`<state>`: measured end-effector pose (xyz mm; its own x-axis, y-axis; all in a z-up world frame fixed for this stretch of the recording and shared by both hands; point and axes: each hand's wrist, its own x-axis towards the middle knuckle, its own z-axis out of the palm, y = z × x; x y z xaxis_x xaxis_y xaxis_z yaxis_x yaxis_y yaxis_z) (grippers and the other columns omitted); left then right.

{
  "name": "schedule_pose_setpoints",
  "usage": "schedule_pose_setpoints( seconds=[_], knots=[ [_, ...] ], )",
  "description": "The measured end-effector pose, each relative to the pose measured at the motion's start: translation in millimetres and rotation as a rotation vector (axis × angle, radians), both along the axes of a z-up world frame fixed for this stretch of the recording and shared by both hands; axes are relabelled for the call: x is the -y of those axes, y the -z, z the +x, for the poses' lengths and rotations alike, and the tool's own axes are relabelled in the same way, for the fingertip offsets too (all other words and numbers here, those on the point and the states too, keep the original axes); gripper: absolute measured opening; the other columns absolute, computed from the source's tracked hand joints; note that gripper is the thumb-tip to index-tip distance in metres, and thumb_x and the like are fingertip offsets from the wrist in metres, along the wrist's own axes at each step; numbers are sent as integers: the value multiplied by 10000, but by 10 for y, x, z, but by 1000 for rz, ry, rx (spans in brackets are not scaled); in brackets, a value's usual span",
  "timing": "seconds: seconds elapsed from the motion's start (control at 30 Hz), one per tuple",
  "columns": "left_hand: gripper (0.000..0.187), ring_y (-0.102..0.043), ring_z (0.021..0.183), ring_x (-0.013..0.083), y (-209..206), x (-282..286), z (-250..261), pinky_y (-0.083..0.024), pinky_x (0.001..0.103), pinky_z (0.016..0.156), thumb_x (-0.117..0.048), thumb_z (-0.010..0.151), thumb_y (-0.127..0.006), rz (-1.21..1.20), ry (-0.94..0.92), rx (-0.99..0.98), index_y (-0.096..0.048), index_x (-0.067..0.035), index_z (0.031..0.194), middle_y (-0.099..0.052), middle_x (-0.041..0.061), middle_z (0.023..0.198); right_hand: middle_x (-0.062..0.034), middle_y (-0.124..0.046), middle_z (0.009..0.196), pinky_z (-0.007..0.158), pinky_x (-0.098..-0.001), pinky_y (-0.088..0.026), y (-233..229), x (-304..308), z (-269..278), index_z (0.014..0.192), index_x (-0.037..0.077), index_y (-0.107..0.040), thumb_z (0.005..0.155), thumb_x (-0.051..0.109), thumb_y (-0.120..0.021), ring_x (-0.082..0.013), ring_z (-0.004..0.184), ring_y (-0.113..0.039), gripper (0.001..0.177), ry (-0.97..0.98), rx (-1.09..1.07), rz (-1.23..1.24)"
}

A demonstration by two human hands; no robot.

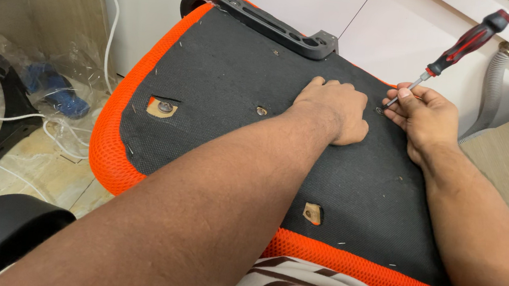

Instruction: The person uses a screwdriver to tighten screws on the underside of an orange and black office chair seat. They repeatedly insert and turn the screwdriver to secure the screws into the seat base.

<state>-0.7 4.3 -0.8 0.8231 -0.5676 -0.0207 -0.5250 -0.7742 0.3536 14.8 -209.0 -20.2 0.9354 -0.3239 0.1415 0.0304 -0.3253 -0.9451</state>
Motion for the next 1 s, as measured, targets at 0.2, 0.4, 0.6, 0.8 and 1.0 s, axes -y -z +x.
schedule_pose_setpoints(
  seconds=[0.2, 0.4, 0.6, 0.8, 1.0],
  knots=[
    [383, -521, 1310, 156, -18, -14, -23, -370, 422, 1151, -330, 973, -489, -11, -5, -11, -653, -233, 1305, -627, 3, 1327, -61, -726, 1020, 788, -253, -619, 65, 12, 40, 1167, -13, -662, 1078, 174, -612, -113, 858, -694, 213, 57, 45, -89],
    [400, -481, 1335, 204, -31, -148, 90, -335, 433, 1148, -294, 925, -551, -87, -106, 34, -653, -186, 1296, -587, 45, 1364, -97, -699, 991, 766, -271, -606, 97, -13, 12, 1235, -18, -560, 1076, 122, -646, -148, 876, -710, 229, -15, 255, -67],
    [367, -489, 1304, 251, 11, -579, 410, -345, 442, 1120, -288, 907, -636, -92, -445, 74, -685, -132, 1236, -588, 84, 1341, -106, -702, 1040, 827, -315, -641, -25, -387, 12, 1203, 27, -568, 1026, 142, -647, -172, 915, -727, 226, -180, 138, 109],
    [312, -510, 1309, 226, 94, -713, 578, -359, 448, 1139, -245, 933, -635, -81, -478, 87, -711, -143, 1217, -616, 84, 1328, -135, -687, 1112, 904, -341, -643, -153, -756, 56, 1187, 36, -574, 1036, 133, -632, -196, 975, -728, 188, -379, -45, 122],
    [491, -417, 1347, 278, 138, -918, 824, -306, 479, 1121, -257, 864, -666, -138, -490, 184, -584, -97, 1321, -507, 124, 1403, -122, -693, 1085, 898, -342, -659, -247, -870, 124, 1122, 59, -547, 1008, 115, -624, -200, 971, -741, 149, -336, -82, 134]
  ],
)
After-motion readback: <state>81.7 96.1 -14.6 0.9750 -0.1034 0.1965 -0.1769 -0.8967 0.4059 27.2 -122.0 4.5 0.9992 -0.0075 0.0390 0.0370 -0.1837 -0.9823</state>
